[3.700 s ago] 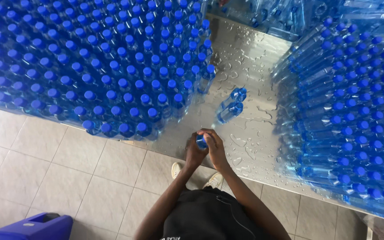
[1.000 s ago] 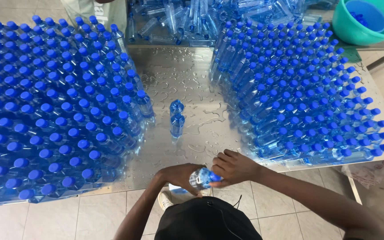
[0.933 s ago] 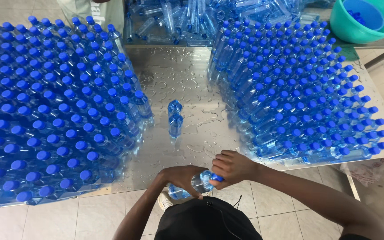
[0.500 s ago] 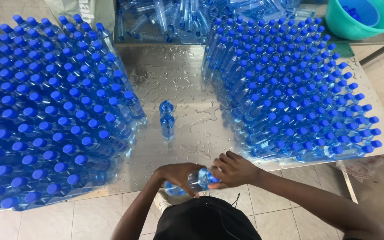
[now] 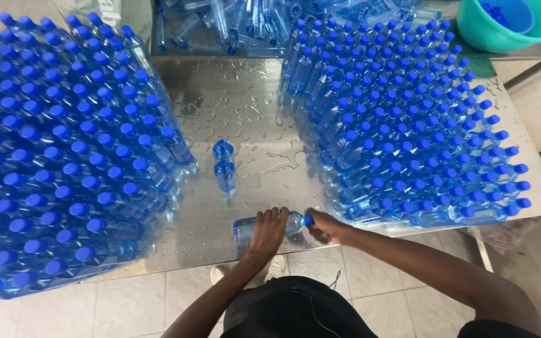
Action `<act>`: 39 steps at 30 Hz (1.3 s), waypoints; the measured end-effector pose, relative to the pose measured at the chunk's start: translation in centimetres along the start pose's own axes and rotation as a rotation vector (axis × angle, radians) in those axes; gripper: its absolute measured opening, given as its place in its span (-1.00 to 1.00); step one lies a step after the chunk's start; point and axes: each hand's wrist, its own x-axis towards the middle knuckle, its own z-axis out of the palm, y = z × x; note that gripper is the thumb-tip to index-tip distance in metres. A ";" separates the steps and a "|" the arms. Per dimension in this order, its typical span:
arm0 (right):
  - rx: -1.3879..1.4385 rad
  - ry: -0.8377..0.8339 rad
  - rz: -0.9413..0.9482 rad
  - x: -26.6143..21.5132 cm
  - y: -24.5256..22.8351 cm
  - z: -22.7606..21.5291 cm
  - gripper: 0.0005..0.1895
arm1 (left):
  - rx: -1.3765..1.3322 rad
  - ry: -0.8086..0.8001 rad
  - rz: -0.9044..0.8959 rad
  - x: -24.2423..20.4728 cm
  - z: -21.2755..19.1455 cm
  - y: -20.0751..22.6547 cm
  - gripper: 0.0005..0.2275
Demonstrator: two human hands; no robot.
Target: The person repeatedly picks up plastic water bottles from a large pile on a metal table, screws blue caps onto them, and places the capped bottles into a separate pile. The task is performed by hand without tools.
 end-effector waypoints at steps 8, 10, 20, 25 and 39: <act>-1.797 0.635 -1.349 -6.1 -2.1 -2.0 -0.46 | -0.740 -0.252 -0.067 1.0 -6.7 1.4 -0.42; -1.833 0.593 -1.478 -4.0 -0.1 -4.2 -0.59 | -0.786 -0.245 -0.036 1.2 -6.8 2.0 -0.45; -1.347 0.581 -0.513 -9.2 -6.0 -0.2 -0.33 | -0.647 0.071 -0.228 4.9 -1.0 4.8 -0.45; -1.150 0.524 -0.648 -9.3 -8.5 -1.8 -0.64 | -0.766 -0.062 -0.259 7.7 -6.6 3.8 -0.03; -1.917 1.336 -0.662 -2.8 -7.4 -7.0 -0.47 | -1.075 -0.323 -0.602 -14.0 -0.9 -5.6 -0.01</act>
